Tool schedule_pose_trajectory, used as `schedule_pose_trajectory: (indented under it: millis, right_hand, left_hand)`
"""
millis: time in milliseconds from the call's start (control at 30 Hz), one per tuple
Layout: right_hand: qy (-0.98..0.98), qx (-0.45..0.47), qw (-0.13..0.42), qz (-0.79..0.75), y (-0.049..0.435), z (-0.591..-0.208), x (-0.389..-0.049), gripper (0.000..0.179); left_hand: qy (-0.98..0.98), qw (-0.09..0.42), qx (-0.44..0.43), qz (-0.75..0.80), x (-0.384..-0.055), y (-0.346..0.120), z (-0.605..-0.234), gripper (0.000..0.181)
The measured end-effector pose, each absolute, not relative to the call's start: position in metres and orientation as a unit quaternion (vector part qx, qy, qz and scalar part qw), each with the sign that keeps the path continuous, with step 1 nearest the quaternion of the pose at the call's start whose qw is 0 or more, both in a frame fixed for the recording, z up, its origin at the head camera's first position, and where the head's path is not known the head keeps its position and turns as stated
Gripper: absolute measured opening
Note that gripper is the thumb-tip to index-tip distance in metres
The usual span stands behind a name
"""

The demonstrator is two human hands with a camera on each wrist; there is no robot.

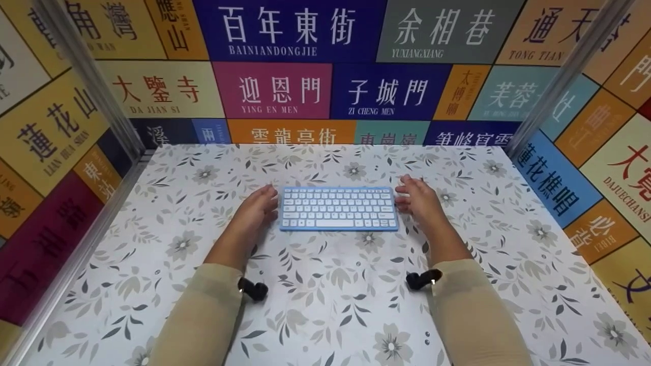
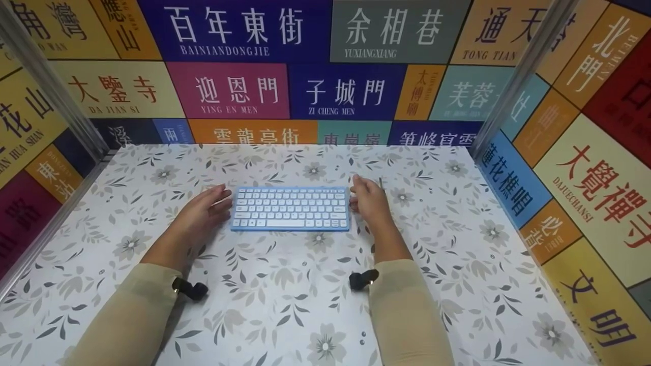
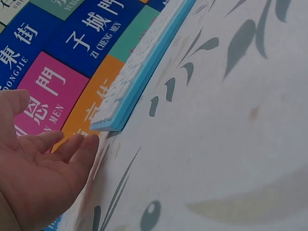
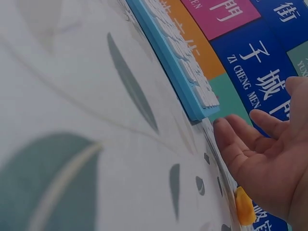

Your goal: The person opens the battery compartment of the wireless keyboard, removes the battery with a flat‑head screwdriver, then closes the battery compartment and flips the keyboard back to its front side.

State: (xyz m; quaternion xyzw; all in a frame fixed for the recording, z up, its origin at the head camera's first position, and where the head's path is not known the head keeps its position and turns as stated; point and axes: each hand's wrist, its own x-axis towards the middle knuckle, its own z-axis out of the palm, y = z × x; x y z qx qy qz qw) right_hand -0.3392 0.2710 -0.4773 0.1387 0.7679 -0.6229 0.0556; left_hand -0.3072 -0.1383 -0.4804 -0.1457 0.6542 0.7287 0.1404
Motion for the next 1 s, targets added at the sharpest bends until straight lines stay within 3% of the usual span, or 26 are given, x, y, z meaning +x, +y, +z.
schedule_pose_trajectory:
  millis: [367, 1000]
  right_hand:
    - [0.765, 0.117, 0.065, -0.629, 0.2733, -0.4793, -0.3374, 0.069]
    - [0.719, 0.129, 0.099, -0.676, 0.2747, -0.4779, -0.3327, 0.070]
  left_hand:
    - [0.635, 0.119, -0.105, 0.756, -0.3028, -0.1304, -0.4818, 0.060]
    - [0.649, 0.136, -0.104, 0.741, -0.3029, -0.1291, -0.4814, 0.060]
